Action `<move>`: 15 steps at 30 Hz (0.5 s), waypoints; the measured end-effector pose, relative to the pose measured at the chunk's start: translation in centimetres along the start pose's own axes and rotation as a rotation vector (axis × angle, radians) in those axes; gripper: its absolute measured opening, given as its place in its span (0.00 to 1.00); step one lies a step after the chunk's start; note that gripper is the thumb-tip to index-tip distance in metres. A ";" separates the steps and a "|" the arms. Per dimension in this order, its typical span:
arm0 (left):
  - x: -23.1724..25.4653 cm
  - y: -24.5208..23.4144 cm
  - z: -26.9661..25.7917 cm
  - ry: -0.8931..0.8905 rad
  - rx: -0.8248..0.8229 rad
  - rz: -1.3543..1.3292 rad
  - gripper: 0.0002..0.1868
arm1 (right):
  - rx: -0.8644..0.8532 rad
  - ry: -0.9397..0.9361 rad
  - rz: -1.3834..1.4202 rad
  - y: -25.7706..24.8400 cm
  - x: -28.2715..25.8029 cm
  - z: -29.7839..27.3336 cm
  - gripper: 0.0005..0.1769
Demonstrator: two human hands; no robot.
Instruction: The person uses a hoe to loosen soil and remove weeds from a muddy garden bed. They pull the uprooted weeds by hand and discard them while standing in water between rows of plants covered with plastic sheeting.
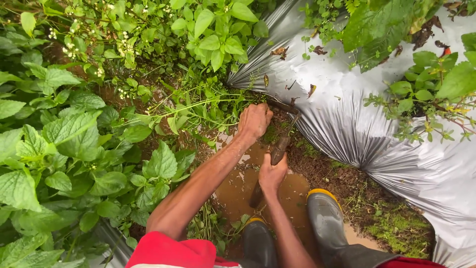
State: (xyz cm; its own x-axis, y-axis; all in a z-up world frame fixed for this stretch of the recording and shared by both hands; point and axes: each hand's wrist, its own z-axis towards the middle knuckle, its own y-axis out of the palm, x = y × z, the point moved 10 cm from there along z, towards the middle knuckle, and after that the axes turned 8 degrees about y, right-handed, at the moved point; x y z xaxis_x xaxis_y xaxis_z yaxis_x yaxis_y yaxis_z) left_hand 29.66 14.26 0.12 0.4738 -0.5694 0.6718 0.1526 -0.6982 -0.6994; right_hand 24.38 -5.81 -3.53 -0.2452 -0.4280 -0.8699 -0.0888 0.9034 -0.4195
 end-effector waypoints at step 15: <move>-1.5 0.5 -0.5 -0.076 0.093 -0.201 0.14 | -0.058 -0.002 0.089 -0.1 -0.7 -0.2 0.04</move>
State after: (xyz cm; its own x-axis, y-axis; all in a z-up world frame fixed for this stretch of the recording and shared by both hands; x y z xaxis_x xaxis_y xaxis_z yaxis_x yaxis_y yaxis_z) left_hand 28.64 14.58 -1.10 0.4894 -0.3864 0.7818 0.3278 -0.7492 -0.5755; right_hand 24.32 -5.61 -2.84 -0.2526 -0.3460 -0.9036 -0.1224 0.9378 -0.3249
